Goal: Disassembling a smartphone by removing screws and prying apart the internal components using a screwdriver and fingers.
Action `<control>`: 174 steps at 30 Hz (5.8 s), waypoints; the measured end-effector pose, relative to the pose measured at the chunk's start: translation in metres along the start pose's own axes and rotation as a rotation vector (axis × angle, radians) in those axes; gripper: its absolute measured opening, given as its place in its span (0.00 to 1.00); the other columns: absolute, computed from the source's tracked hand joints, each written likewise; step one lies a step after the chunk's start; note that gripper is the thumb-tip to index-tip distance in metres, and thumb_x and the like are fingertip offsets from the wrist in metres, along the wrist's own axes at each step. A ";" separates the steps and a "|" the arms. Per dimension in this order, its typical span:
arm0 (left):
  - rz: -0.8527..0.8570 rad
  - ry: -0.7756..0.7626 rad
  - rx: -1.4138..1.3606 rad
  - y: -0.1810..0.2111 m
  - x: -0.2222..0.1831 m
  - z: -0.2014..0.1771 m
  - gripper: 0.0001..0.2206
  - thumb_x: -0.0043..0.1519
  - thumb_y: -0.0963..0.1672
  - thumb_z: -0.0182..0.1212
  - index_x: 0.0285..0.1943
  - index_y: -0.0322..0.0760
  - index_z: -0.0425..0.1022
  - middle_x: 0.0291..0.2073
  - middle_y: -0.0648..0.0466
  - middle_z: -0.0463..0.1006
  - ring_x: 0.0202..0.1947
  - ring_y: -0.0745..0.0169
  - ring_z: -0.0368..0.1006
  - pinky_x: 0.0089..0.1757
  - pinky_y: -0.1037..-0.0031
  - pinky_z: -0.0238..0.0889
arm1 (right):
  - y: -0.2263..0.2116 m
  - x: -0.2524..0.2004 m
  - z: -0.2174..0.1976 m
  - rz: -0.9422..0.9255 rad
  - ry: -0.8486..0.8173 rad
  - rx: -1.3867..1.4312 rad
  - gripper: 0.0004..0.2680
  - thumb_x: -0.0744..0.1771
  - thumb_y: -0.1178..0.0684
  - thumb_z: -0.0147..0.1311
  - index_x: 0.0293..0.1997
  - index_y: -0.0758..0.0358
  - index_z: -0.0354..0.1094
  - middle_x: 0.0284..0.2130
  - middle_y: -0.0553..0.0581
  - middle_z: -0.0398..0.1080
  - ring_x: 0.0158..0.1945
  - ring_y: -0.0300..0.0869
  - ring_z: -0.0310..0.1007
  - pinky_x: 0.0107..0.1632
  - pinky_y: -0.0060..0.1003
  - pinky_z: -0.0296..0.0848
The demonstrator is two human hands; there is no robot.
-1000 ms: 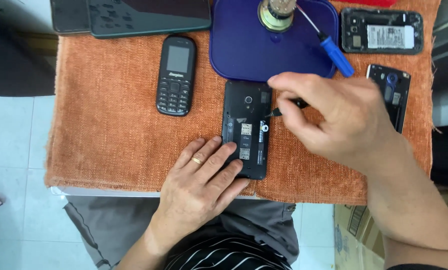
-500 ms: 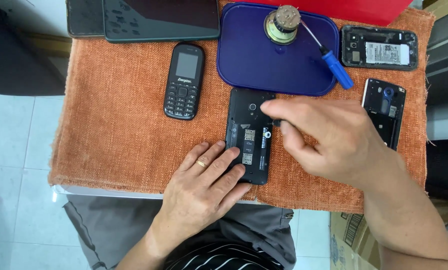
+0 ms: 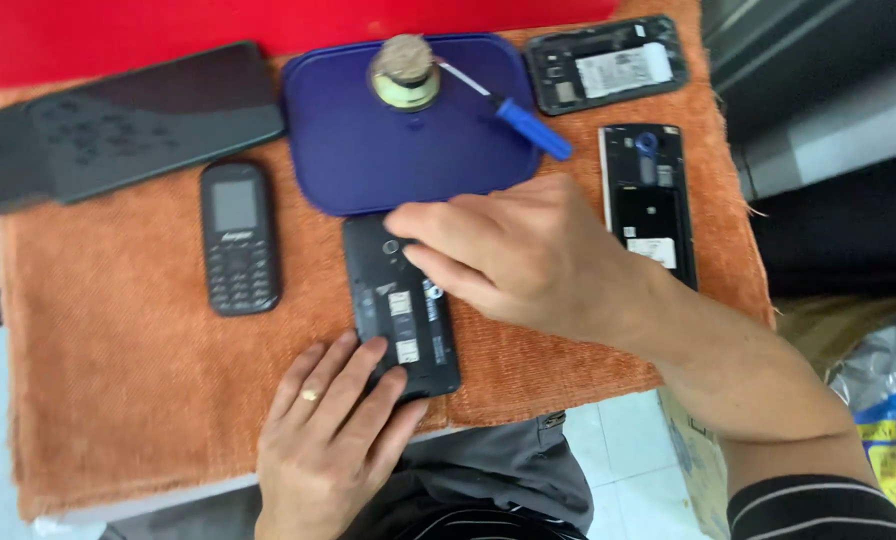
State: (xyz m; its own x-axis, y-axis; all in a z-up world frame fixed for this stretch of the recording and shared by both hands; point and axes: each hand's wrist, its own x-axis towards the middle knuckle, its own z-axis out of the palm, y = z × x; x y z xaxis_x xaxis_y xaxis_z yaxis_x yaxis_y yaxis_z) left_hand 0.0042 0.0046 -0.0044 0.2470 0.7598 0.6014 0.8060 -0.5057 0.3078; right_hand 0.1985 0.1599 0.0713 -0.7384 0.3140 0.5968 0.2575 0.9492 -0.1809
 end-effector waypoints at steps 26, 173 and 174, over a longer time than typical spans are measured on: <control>-0.053 -0.014 -0.028 0.001 -0.002 -0.006 0.12 0.63 0.48 0.74 0.45 0.37 0.80 0.53 0.46 0.79 0.55 0.46 0.78 0.57 0.55 0.69 | -0.007 -0.003 -0.004 -0.020 -0.183 0.076 0.14 0.67 0.75 0.55 0.57 0.71 0.66 0.35 0.62 0.76 0.34 0.45 0.78 0.38 0.37 0.79; -0.022 -0.104 -0.009 -0.002 -0.001 -0.008 0.13 0.65 0.49 0.74 0.50 0.39 0.82 0.61 0.48 0.75 0.62 0.45 0.73 0.59 0.54 0.67 | -0.002 -0.006 -0.018 0.144 -0.324 0.221 0.17 0.70 0.74 0.53 0.67 0.76 0.62 0.54 0.70 0.76 0.56 0.51 0.80 0.63 0.43 0.79; -0.030 -0.121 -0.029 -0.002 0.000 -0.009 0.13 0.65 0.49 0.75 0.51 0.41 0.83 0.62 0.51 0.75 0.62 0.47 0.73 0.60 0.53 0.65 | 0.000 -0.010 -0.017 0.113 -0.290 0.120 0.14 0.72 0.72 0.60 0.66 0.76 0.66 0.48 0.67 0.79 0.40 0.45 0.74 0.44 0.36 0.75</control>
State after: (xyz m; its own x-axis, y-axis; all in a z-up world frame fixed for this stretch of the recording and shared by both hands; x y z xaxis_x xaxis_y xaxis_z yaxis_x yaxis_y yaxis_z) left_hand -0.0021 0.0020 0.0014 0.2876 0.8175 0.4990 0.7986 -0.4923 0.3462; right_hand 0.2161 0.1564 0.0787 -0.8604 0.3938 0.3236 0.2853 0.8982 -0.3345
